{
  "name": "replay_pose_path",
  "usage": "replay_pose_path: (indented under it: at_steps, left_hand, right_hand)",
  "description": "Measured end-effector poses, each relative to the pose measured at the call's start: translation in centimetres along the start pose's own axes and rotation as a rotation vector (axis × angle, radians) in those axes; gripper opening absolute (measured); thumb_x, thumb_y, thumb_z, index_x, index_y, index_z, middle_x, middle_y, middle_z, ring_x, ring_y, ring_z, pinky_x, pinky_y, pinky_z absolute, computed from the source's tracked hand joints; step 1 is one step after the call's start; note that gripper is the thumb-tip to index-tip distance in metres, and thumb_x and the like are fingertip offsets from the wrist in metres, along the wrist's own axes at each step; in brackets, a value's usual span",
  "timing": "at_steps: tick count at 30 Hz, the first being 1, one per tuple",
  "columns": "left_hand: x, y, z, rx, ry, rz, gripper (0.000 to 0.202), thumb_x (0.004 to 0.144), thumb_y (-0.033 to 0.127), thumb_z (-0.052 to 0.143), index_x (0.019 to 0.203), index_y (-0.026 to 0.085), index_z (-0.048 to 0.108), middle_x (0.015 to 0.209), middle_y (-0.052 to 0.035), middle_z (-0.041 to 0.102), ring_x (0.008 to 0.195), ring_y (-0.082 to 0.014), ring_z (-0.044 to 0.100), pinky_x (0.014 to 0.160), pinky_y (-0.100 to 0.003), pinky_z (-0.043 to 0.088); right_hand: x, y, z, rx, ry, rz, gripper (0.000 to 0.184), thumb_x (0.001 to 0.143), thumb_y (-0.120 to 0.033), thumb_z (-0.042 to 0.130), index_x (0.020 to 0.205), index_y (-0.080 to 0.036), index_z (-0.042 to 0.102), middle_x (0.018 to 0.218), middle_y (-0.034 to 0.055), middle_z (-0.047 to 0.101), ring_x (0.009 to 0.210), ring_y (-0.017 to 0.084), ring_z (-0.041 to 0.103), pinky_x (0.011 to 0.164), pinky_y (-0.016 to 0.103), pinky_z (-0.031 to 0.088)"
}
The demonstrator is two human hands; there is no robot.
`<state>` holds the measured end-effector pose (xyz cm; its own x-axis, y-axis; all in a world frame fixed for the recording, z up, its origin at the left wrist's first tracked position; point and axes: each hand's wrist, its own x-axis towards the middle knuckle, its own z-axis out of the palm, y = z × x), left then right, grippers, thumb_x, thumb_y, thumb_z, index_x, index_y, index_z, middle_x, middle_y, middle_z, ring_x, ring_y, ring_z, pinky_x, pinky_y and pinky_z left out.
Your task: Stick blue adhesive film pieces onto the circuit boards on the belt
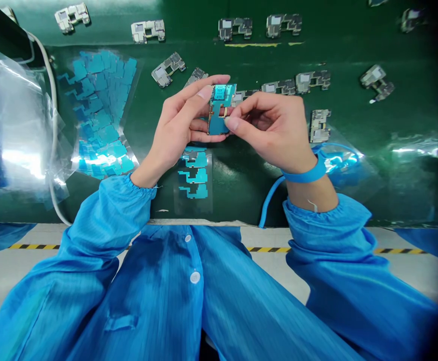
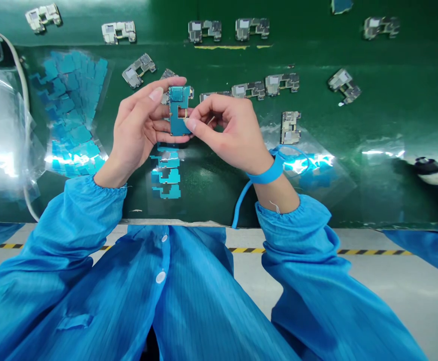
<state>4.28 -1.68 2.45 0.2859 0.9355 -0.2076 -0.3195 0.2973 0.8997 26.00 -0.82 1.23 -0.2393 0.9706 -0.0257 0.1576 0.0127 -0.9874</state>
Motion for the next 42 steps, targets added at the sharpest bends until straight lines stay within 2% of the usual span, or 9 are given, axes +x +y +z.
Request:
replay_pose_path:
  at_steps: [3,7,12,16,22,30,34,42]
  left_hand:
    - [0.0,0.1,0.0,-0.010,0.005,-0.009,0.042,0.108,0.045,0.074,0.142,0.020,0.077,0.108,-0.0103,0.085,0.096,-0.0318,0.087,0.090,-0.046,0.075]
    - [0.0,0.1,0.0,0.012,-0.009,0.018,0.039,0.112,0.042,0.066,0.142,0.019,0.076,0.109,-0.0096,0.085,0.093,-0.0297,0.087,0.091,-0.048,0.075]
    - [0.1,-0.2,-0.3,0.012,-0.035,0.037,0.038,0.104,0.047,0.075,0.135,0.025,0.078,0.106,-0.0051,0.086,0.090,-0.0266,0.087,0.089,-0.044,0.077]
    - [0.5,-0.7,-0.7,0.011,-0.054,0.038,0.038,0.102,0.049,0.076,0.133,0.028,0.078,0.106,-0.0022,0.087,0.091,-0.0272,0.087,0.090,-0.046,0.078]
    - [0.8,-1.0,-0.8,-0.027,-0.072,0.063,0.041,0.099,0.050,0.081,0.132,0.025,0.078,0.106,-0.0026,0.088,0.090,-0.0285,0.088,0.089,-0.049,0.079]
    - [1.0,-1.4,-0.9,0.042,-0.050,0.080,0.047,0.094,0.059,0.082,0.132,0.030,0.079,0.109,-0.0027,0.089,0.094,-0.0320,0.088,0.087,-0.051,0.078]
    - [0.9,-1.3,-1.0,0.068,-0.072,0.076,0.049,0.098,0.057,0.078,0.137,0.029,0.076,0.113,-0.0050,0.089,0.100,-0.0337,0.088,0.093,-0.054,0.078]
    - [0.6,-0.9,-0.7,0.079,-0.040,0.053,0.044,0.098,0.057,0.078,0.134,0.030,0.078,0.103,-0.0031,0.086,0.093,-0.0284,0.088,0.087,-0.044,0.078]
  right_hand:
    - [-0.1,-0.2,0.0,0.019,0.005,0.016,0.036,0.081,-0.048,0.104,0.085,-0.025,0.077,0.092,0.0031,0.074,0.108,0.029,0.077,0.099,0.045,0.069]
    - [0.0,0.1,0.1,-0.030,-0.004,-0.053,0.041,0.087,-0.061,0.097,0.085,-0.025,0.077,0.090,0.0042,0.074,0.098,0.026,0.076,0.098,0.044,0.068]
    - [0.3,1.0,0.3,-0.065,0.004,-0.160,0.047,0.088,-0.071,0.091,0.084,-0.026,0.075,0.086,0.0037,0.073,0.089,0.026,0.074,0.091,0.045,0.068]
    - [0.5,1.2,0.3,-0.082,0.007,-0.188,0.047,0.089,-0.071,0.090,0.085,-0.027,0.075,0.085,0.0037,0.073,0.093,0.027,0.076,0.093,0.045,0.068]
    - [0.4,1.2,0.2,-0.105,0.005,-0.214,0.045,0.091,-0.069,0.089,0.085,-0.027,0.076,0.086,0.0042,0.075,0.093,0.028,0.078,0.095,0.047,0.068]
    - [0.4,1.1,0.1,-0.105,0.000,-0.218,0.035,0.094,-0.057,0.091,0.084,-0.026,0.077,0.087,0.0031,0.077,0.090,0.025,0.078,0.093,0.045,0.069]
    - [0.3,0.8,0.2,-0.090,0.001,-0.201,0.031,0.094,-0.050,0.093,0.083,-0.025,0.077,0.086,0.0025,0.077,0.092,0.025,0.079,0.094,0.044,0.068]
    - [0.3,0.6,0.2,-0.096,-0.002,-0.175,0.036,0.091,-0.054,0.095,0.082,-0.025,0.076,0.085,0.0026,0.077,0.094,0.026,0.080,0.091,0.042,0.068]
